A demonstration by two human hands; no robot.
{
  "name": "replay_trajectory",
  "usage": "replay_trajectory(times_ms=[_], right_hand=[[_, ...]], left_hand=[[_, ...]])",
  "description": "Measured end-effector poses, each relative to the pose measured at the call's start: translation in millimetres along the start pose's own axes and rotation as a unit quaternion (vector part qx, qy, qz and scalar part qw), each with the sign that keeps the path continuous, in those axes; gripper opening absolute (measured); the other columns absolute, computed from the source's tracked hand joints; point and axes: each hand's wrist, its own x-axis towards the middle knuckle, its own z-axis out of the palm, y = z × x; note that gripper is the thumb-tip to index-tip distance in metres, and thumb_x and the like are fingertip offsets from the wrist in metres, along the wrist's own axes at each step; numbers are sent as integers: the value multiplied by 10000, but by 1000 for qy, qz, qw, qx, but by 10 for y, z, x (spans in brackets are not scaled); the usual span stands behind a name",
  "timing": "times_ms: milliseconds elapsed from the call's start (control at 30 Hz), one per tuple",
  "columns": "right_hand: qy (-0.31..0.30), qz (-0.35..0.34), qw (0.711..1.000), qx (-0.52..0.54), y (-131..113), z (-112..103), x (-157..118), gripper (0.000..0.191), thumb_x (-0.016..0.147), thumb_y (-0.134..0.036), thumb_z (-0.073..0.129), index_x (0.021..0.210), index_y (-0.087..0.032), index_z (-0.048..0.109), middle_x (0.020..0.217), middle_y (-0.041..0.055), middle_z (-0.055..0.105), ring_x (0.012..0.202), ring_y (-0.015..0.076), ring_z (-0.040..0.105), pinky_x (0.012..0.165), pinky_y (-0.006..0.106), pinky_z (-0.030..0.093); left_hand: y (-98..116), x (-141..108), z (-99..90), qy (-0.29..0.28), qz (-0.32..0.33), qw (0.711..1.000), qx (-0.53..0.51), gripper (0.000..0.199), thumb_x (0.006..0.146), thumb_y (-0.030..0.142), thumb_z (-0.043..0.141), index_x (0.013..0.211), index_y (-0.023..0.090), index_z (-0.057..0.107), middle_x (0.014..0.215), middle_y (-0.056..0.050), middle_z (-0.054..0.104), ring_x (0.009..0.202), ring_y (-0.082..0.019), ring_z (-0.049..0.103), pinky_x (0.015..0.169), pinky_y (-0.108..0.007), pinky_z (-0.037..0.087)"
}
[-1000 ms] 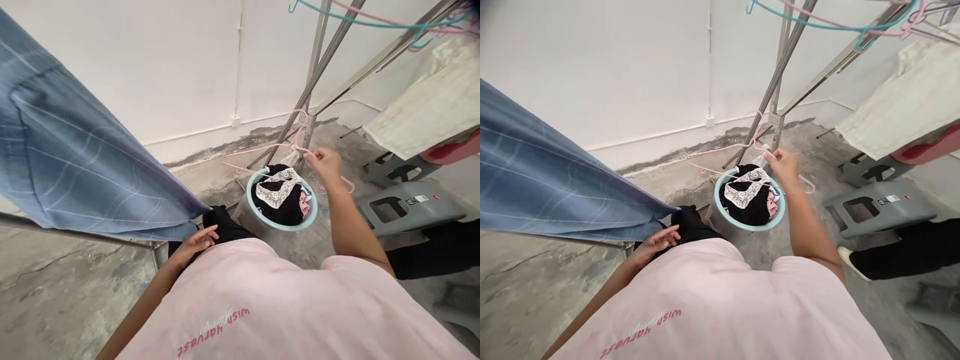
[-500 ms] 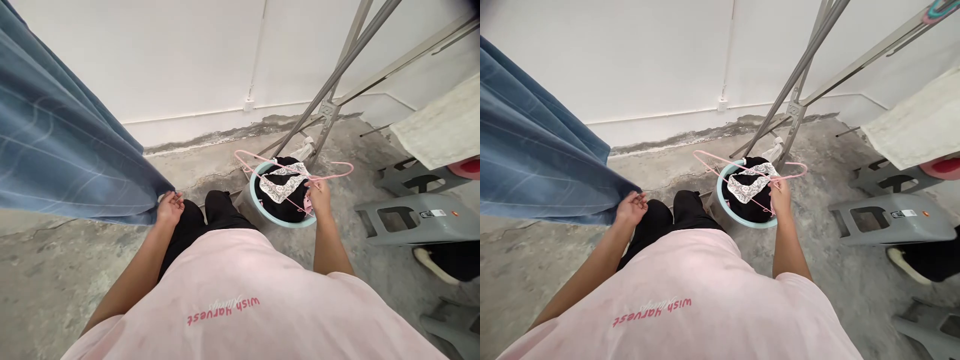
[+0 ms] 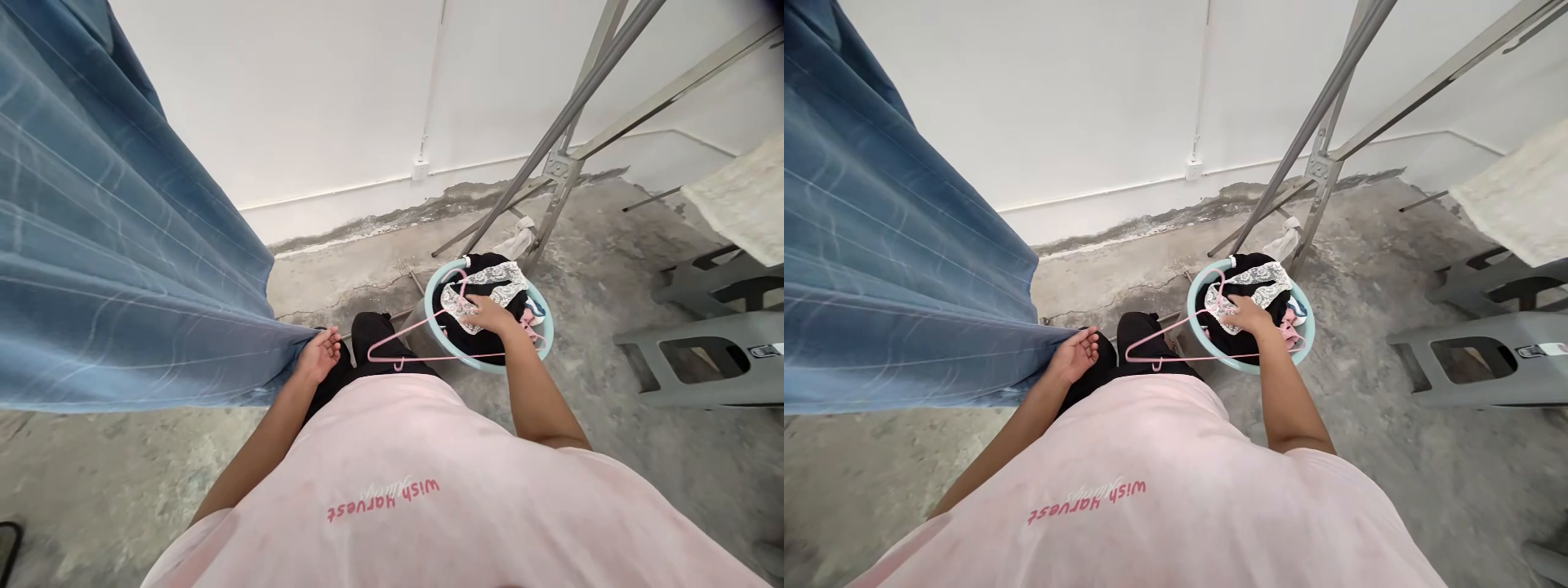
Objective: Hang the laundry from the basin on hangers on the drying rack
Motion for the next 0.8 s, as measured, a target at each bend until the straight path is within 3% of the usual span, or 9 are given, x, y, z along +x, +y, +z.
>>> replay_trajectory(times_ms=[67,200,400,667,800], right_hand=[[-19,25,999,-18,-12,94,9,647,689,-363,808,1278,-197,598,1214,116,602,1082,240,593,919,297,443],[-9,67,997,-42,-61,297,-77,530,777,-358,734,1263,-218,575,1161,105,621,1030,244,611,854,306,443],[96,72,993,-16,-129,419,-313,368,884,-414,601,1207,-243,643,1158,100,602,1053,238,581,813,293,444],[255,36,961,98,-289,77,-418,329,886,-382,552,1075,-165,711,1101,104,624,1042,212,559,929,320,456],[351,-32,891,286,-543,-109,-519,286,801,-402,627,942,-164,704,963,71,640,956,201,571,914,343,466]], left_hand=[[-6,3,-43,6,2,1000,-4,127,913,124,521,919,114,647,676,7,638,485,-65,569,462,-187,448],[-49,12,-132,16,-4,1000,-13,88,882,124,567,905,118,653,677,0,641,493,-66,570,468,-183,450],[-137,61,-224,23,-13,999,-18,76,853,127,605,900,116,663,678,-5,644,497,-73,575,471,-187,447],[-169,83,-226,7,-15,1000,-13,94,873,135,582,911,109,664,670,-13,649,504,-72,579,471,-181,454],[-188,80,-229,-1,-19,1000,-5,88,865,138,595,915,111,661,682,-15,650,519,-77,588,478,-186,463]])
